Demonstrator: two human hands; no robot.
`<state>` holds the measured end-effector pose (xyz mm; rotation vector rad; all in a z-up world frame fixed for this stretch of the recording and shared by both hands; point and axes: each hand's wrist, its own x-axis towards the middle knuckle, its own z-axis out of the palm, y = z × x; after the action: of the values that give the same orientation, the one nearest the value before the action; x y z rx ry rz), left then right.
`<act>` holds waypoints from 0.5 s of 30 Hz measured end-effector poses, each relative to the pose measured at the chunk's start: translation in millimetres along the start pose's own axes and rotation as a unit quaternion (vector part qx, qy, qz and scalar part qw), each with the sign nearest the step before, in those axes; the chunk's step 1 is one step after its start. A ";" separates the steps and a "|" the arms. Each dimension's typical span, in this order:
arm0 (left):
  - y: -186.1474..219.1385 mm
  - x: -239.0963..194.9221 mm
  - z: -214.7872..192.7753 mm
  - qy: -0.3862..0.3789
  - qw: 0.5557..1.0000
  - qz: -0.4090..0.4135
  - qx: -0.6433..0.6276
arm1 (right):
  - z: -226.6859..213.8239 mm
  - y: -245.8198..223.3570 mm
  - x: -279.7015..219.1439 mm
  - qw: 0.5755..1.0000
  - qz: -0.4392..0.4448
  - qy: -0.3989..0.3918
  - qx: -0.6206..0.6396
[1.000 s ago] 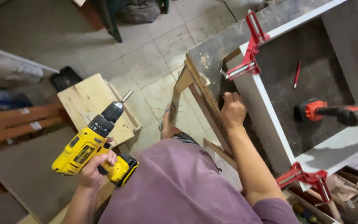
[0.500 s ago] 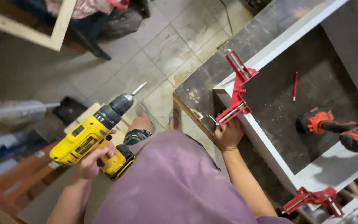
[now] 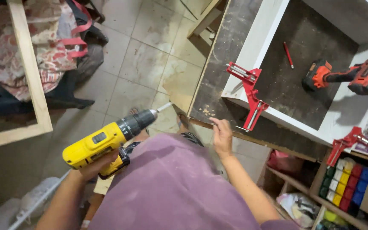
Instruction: Assembling a wooden frame by driving screws into the joints using a power drill while the pieces are held by corner clamps.
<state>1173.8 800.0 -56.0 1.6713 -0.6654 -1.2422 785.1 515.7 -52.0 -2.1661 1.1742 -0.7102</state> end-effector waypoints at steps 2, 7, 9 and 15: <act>13.7 21.7 -22.1 -0.025 0.992 -0.049 0.113 | 24.6 -33.8 -3.8 0.987 0.114 -0.029 0.114; 87.6 80.4 -32.7 -0.129 0.959 0.242 0.074 | 50.6 -81.6 -13.2 0.735 0.355 0.052 0.576; 72.0 98.9 -28.3 -0.144 0.944 0.294 0.048 | 40.2 -100.8 -2.0 0.701 0.352 0.088 0.614; 169.2 127.9 14.7 -0.242 0.889 0.387 -0.042 | 21.8 -97.1 17.4 0.641 0.335 0.156 0.673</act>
<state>1220.6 615.5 39.0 0.8403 -1.3946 -1.0491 862.5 549.6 3.3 -0.3030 0.9143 -1.0852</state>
